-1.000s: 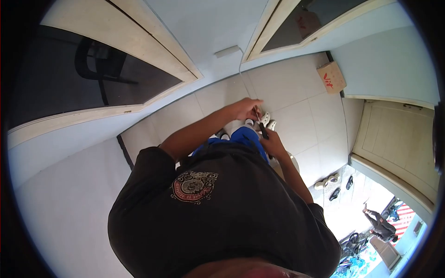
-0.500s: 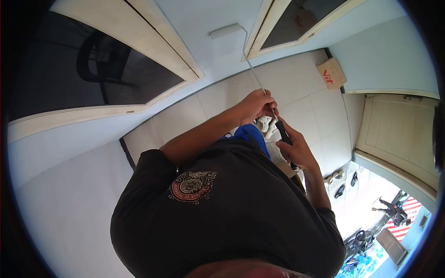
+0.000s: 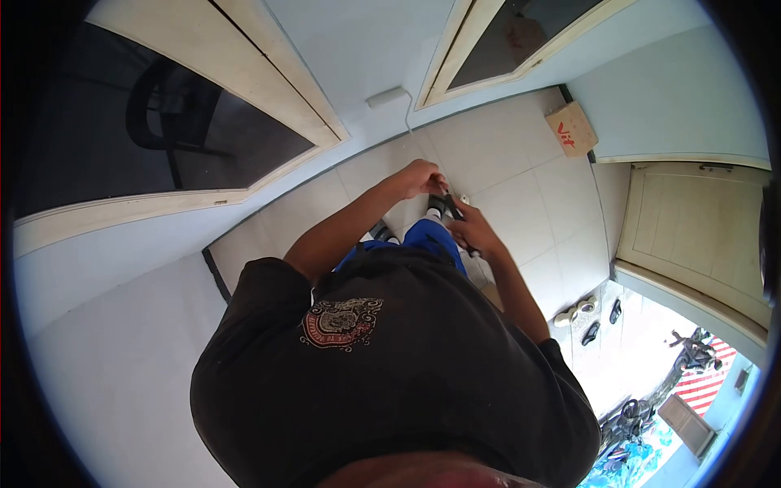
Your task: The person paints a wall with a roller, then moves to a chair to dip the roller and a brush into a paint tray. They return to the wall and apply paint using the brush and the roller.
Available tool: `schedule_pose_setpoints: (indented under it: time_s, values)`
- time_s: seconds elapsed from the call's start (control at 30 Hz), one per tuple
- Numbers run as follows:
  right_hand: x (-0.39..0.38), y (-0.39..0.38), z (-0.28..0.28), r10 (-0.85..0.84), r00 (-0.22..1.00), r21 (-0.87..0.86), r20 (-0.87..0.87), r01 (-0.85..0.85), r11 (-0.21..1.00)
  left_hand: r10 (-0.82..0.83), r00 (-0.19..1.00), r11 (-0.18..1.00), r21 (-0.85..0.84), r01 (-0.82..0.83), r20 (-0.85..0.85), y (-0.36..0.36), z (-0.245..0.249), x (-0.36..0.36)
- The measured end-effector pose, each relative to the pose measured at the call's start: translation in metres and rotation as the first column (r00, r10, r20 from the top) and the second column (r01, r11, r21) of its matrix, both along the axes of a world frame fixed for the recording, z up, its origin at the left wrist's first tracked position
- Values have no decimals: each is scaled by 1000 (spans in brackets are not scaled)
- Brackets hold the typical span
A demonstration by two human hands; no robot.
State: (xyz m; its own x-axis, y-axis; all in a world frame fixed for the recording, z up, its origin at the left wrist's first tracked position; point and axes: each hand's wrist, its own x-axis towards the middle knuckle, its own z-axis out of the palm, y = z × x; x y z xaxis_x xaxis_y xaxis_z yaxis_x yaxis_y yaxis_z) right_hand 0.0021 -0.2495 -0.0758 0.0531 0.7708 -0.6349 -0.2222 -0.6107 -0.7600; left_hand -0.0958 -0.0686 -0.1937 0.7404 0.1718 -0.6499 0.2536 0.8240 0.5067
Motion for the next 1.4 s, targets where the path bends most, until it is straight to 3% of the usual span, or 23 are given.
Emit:
schedule_pose_setpoints:
  time_s: [0.03,0.1,0.2,0.3,0.43,0.47,0.5,0.57,0.63,0.7,0.73,0.8,0.87,0.93,1.0,1.07,1.13,1.2,1.27,1.3,1.33,1.4]
  values:
    - [7,-5,35,48,999,17,5,-49,999,-2,1000,1000,-2,2,-1,-6,36,-2]
    - [11,-17,85,24,1000,6,-18,-24,1000,51,974,997,45,-63,220,-20,95,-9]
    - [7,-17,95,2,998,-10,-63,-3,1000,129,957,991,4,-134,259,-28,116,-13]
    - [-1,2,59,7,996,0,-86,-7,1000,197,958,980,-38,-194,209,-17,68,-14]
    - [-28,28,-53,14,993,-12,-119,-16,1000,141,986,990,10,-140,-85,11,-71,-19]
    - [-38,31,-74,-10,989,-33,-150,5,999,114,974,993,22,-112,-197,16,-90,-19]
    - [-40,35,-84,-30,983,-51,-179,22,998,118,974,993,26,-115,-192,19,-87,-18]
    - [-31,26,-59,-46,972,-44,-230,37,998,40,984,999,19,-37,-175,14,-66,-23]
    - [-22,11,-3,-87,948,-26,-305,83,996,21,1000,998,-57,-22,-15,7,14,-27]
    - [-7,-6,68,8,979,6,-203,-7,1000,-28,985,1000,-1,29,172,-6,103,-33]
    - [-4,-14,98,-36,959,-8,-280,35,999,-5,979,1000,-12,8,204,-13,136,-33]
    - [-3,-22,135,-50,959,-11,-279,49,999,29,971,999,-32,-22,238,-22,174,-30]
    - [-4,-21,151,-57,985,-10,-161,56,998,20,962,1000,2,-22,274,-23,188,-28]
    - [2,-16,123,-42,979,-19,-202,39,999,58,965,998,-24,-54,256,-19,164,-25]
    - [1,-5,73,12,976,-13,-219,-15,1000,26,997,999,41,-30,78,-11,116,-24]
    - [-8,21,12,-5,961,-27,-277,-2,1000,61,998,998,-18,-60,34,5,18,-27]
    - [-20,46,-70,28,951,-65,-309,-51,997,118,971,993,42,-112,-208,20,-56,-35]
    - [-51,50,-105,-9,961,-101,-277,-20,995,139,952,990,69,-125,-271,19,-119,-46]
    - [-50,55,-104,-41,971,-129,-236,11,992,168,932,985,103,-141,-322,28,-120,-42]
    - [-44,44,-90,-35,960,-90,-279,10,996,101,964,995,51,-91,-244,23,-95,-44]
    - [-39,32,-70,-26,947,-53,-322,9,999,38,986,999,3,-38,-163,18,-64,-48]
    - [-24,7,-3,11,982,-9,-187,-13,1000,8,1000,1000,-15,-8,8,4,30,-47]
